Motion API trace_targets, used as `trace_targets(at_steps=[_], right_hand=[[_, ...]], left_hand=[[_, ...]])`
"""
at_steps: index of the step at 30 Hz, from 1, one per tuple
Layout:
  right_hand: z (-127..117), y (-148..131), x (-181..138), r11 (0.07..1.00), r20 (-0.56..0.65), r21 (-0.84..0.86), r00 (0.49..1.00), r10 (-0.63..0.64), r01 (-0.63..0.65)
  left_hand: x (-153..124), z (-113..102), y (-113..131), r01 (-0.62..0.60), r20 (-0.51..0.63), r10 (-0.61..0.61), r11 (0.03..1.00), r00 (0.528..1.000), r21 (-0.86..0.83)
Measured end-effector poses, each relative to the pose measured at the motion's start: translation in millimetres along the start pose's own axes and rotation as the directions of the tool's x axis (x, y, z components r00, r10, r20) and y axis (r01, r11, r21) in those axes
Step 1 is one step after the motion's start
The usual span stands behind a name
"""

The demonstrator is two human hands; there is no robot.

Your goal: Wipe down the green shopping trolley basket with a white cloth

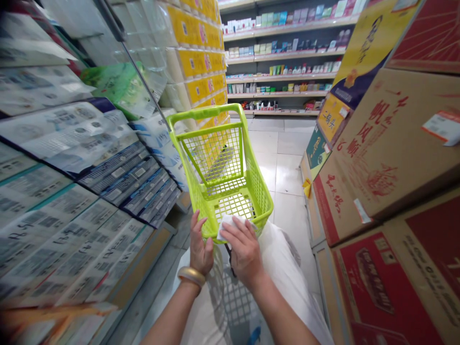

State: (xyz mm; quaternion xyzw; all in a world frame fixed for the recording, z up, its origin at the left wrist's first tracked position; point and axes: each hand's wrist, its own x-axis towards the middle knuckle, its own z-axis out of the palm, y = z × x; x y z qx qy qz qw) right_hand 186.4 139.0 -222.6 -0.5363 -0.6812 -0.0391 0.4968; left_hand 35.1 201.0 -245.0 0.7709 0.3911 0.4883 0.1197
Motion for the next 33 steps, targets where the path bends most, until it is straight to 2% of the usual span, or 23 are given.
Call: trace_targets(at_steps=[3,5,7,9,12,14,16,18,20,24,27,30,33], right_hand=[[-11,22,3,0.987,-0.182,-0.027,0.971,0.153,-0.161],[-13,26,4,0.971,-0.253,-0.023,0.941,0.226,-0.24],[-8,16,3,0.976,-0.213,-0.015,0.955,0.208,-0.216],[1,-1,0,0.994,-0.089,0.001,0.99,0.105,-0.105],[7,-15,-3,0.999,0.048,0.032,0.998,-0.031,0.03],[3,-8,-3,1.0,0.013,0.012,1.0,-0.017,0.017],[-4,7,-1,0.997,-0.1,-0.027,0.992,0.071,-0.074],[-9,18,1,0.982,-0.205,-0.042,0.963,0.173,-0.185],[-9,17,2,0.974,-0.224,-0.039,0.952,0.208,-0.222],[3,-10,-3,0.999,-0.031,0.0,0.999,0.045,-0.045],[5,-14,-5,0.999,0.053,0.032,0.998,-0.043,0.041],[-5,6,-2,0.998,-0.072,-0.008,0.996,0.057,-0.058],[-12,22,2,0.978,-0.224,-0.038,0.956,0.191,-0.204]], left_hand=[[0,-2,0,0.009,0.035,-0.01,1.0,0.999,0.019],[0,-2,0,0.008,0.04,-0.009,1.0,0.999,0.027],[0,-2,0,0.004,0.032,-0.005,1.0,0.999,0.02],[-1,0,-1,0.004,0.015,-0.004,1.0,1.0,0.003],[-1,1,-1,0.001,-0.005,-0.001,1.0,1.0,-0.007],[-1,0,-1,-0.002,-0.002,0.002,1.0,1.0,0.006],[0,0,-1,-0.006,0.012,0.006,1.0,1.0,0.019],[1,-1,-1,-0.014,0.025,0.013,1.0,1.0,0.022],[1,-1,-1,-0.015,0.022,0.015,1.0,1.0,0.021],[0,-1,-1,-0.019,0.005,0.019,1.0,1.0,0.007],[0,-1,-1,-0.042,0.006,0.042,0.999,0.999,0.011],[1,0,-1,-0.049,0.005,0.049,0.997,0.999,0.056],[2,1,-1,-0.063,0.001,0.064,0.995,0.998,0.075]])
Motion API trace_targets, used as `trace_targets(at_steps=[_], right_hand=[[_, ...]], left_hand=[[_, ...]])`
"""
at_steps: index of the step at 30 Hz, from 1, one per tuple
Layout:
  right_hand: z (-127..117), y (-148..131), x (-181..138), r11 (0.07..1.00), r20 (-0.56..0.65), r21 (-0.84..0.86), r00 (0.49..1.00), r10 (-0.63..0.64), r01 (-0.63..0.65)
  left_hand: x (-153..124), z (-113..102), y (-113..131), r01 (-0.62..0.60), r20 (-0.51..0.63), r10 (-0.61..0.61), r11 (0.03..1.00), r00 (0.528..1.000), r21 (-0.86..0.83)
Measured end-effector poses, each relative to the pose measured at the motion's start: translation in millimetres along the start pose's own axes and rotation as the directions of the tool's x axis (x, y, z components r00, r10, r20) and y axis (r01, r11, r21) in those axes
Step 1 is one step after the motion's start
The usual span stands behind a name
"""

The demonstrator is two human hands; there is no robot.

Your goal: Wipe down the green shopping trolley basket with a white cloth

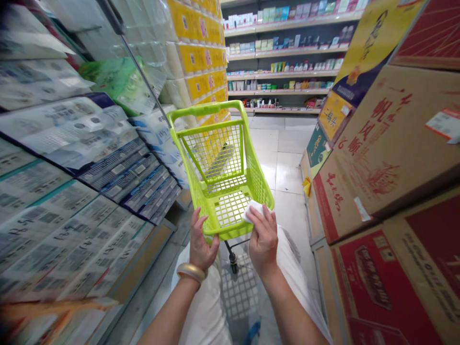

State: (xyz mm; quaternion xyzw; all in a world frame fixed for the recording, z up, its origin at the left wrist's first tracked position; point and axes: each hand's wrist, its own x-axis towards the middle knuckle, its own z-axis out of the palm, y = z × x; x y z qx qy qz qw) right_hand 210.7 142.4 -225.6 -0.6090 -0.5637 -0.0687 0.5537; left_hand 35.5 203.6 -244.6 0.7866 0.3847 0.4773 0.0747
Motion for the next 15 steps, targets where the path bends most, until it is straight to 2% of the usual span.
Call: trace_targets(at_steps=[2,4,6,8,10,12,15], right_hand=[[2,-5,-2,1.0,0.011,0.006,1.0,-0.013,0.013],[7,-18,-9,0.993,0.106,0.049,0.988,-0.115,0.111],[12,-30,-16,0.973,0.207,0.102,0.952,-0.225,0.208],[13,-31,-17,0.963,0.237,0.121,0.935,-0.263,0.24],[9,-22,-13,0.977,0.182,0.087,0.961,-0.209,0.196],[4,-8,-6,0.994,0.078,0.032,0.991,-0.108,0.106],[1,1,-1,1.0,0.001,-0.011,1.0,-0.021,0.021]], left_hand=[[0,0,0,-0.005,-0.01,0.005,1.0,1.0,-0.006],[-1,0,0,-0.002,-0.018,0.002,1.0,1.0,-0.014],[-2,0,0,-0.002,-0.017,0.001,1.0,1.0,-0.023],[-2,0,0,-0.005,-0.016,0.004,1.0,1.0,-0.03],[-2,0,-1,-0.013,-0.018,0.013,0.999,1.0,-0.03],[-1,1,-1,-0.019,-0.018,0.018,0.999,1.0,-0.027],[0,1,-1,-0.02,-0.021,0.019,0.999,1.0,-0.027]])
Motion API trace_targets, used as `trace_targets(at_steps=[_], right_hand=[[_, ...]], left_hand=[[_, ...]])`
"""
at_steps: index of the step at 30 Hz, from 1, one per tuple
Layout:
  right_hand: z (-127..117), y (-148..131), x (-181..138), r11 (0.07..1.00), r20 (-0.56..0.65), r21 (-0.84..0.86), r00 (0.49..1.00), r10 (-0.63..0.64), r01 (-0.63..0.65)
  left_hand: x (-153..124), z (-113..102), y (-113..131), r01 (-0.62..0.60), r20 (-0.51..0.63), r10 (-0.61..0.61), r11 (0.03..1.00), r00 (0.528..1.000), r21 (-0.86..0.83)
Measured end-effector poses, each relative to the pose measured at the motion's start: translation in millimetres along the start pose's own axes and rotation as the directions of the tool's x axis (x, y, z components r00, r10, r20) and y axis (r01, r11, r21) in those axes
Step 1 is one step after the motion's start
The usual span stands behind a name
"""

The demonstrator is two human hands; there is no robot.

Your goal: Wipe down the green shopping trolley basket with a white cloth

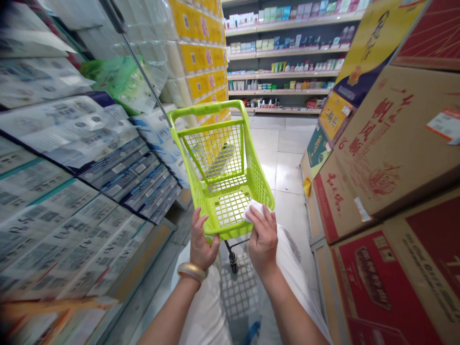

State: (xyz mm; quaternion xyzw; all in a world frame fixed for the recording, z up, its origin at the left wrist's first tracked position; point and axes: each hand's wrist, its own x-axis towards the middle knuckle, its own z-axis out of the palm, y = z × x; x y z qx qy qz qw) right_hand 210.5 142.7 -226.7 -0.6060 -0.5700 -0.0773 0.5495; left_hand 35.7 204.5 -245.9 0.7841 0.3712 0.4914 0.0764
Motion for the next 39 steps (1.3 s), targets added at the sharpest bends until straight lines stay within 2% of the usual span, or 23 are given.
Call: trace_targets(at_steps=[3,5,7,9,12,14,17,20,22,24,27,30,33,36,39], right_hand=[[5,-14,-7,0.995,0.109,0.039,0.989,-0.099,0.095],[9,-26,-13,0.979,0.205,0.093,0.959,-0.197,0.181],[10,-29,-15,0.966,0.248,0.129,0.936,-0.25,0.224],[7,-22,-12,0.971,0.22,0.108,0.947,-0.232,0.213],[1,-3,-3,0.995,0.088,0.016,0.991,-0.099,0.098],[-1,2,0,0.999,0.024,-0.019,0.999,-0.028,0.028],[3,-12,-6,0.997,0.088,0.003,0.993,-0.075,0.075],[10,-32,-17,0.972,0.245,0.093,0.941,-0.233,0.216],[11,-35,-19,0.957,0.29,0.123,0.913,-0.286,0.261],[7,-25,-14,0.965,0.256,0.094,0.931,-0.26,0.244],[-2,-1,-3,0.993,0.108,0.002,0.987,-0.119,0.119],[-4,6,1,0.999,0.011,-0.025,0.999,-0.032,0.032],[2,-13,-9,0.994,0.096,0.038,0.99,-0.107,0.104],[7,-27,-16,0.976,0.219,0.109,0.953,-0.21,0.19],[3,-15,-10,0.981,0.18,0.074,0.965,-0.192,0.181]], left_hand=[[-1,0,1,0.003,-0.012,-0.003,1.0,1.0,-0.002],[-1,0,1,0.008,-0.009,-0.009,1.0,1.0,-0.004],[-2,-1,1,0.015,0.004,-0.015,1.0,1.0,-0.002],[-1,-1,1,0.01,0.012,-0.01,1.0,1.0,0.005],[0,-1,0,-0.01,0.006,0.01,1.0,1.0,0.017],[0,0,0,-0.015,0.002,0.015,1.0,1.0,0.018],[0,0,1,-0.005,-0.003,0.005,1.0,1.0,0.009],[-1,0,1,0.009,-0.006,-0.009,1.0,1.0,-0.008],[-2,0,1,0.009,-0.004,-0.009,1.0,1.0,-0.011],[-1,0,1,0.0,0.001,0.0,1.0,1.0,-0.003],[0,-1,1,-0.01,0.01,0.01,1.0,1.0,0.009],[0,-1,1,-0.001,0.018,0.001,1.0,1.0,0.014],[0,-2,1,0.005,0.014,-0.005,1.0,1.0,0.013],[-1,-2,1,0.007,0.011,-0.007,1.0,1.0,0.006],[0,-3,2,-0.006,0.016,0.006,1.0,1.0,0.013]])
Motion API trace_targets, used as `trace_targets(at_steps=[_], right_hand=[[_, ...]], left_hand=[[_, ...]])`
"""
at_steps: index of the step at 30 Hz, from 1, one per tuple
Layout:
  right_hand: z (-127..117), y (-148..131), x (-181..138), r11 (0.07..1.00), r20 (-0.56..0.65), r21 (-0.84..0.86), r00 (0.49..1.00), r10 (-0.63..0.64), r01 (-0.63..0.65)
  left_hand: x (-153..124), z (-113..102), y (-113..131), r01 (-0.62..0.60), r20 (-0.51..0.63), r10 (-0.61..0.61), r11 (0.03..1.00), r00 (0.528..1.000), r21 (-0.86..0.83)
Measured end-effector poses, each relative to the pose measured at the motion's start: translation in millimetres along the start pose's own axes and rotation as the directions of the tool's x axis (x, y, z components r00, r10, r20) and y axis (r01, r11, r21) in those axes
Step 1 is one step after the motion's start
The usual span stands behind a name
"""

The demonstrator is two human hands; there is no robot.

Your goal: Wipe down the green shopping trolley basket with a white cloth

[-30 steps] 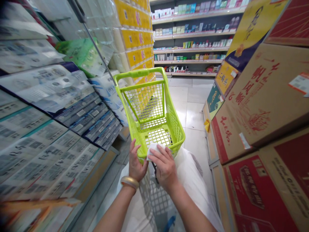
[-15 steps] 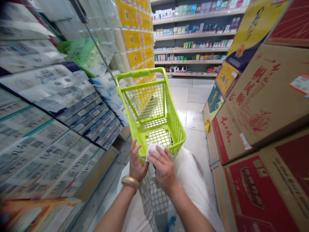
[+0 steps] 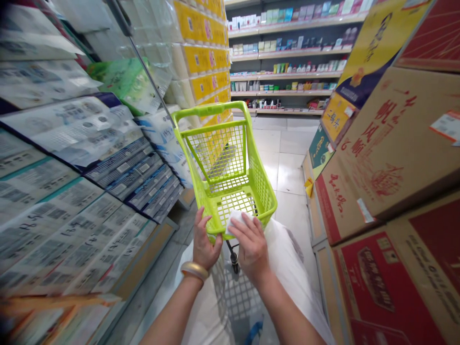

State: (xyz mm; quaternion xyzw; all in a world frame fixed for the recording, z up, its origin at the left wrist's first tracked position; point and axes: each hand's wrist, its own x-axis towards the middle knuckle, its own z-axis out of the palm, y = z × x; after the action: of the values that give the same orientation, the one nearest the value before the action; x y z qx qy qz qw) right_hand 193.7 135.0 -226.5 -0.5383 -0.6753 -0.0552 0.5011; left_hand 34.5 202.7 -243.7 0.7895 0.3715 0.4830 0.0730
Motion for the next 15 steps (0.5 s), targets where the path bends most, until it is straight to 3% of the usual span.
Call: trace_targets(at_steps=[5,12,15], right_hand=[[-12,25,7,0.985,-0.187,-0.077,0.973,0.136,-0.153],[9,-18,-4,0.998,0.063,0.031,0.996,-0.061,0.059],[3,-4,-1,1.0,0.004,0.007,1.0,-0.014,0.014]], left_hand=[[1,0,0,0.002,0.01,-0.002,1.0,1.0,0.011],[0,0,0,0.015,-0.01,-0.015,1.0,1.0,-0.009],[0,-1,1,0.009,-0.003,-0.009,1.0,1.0,0.01]])
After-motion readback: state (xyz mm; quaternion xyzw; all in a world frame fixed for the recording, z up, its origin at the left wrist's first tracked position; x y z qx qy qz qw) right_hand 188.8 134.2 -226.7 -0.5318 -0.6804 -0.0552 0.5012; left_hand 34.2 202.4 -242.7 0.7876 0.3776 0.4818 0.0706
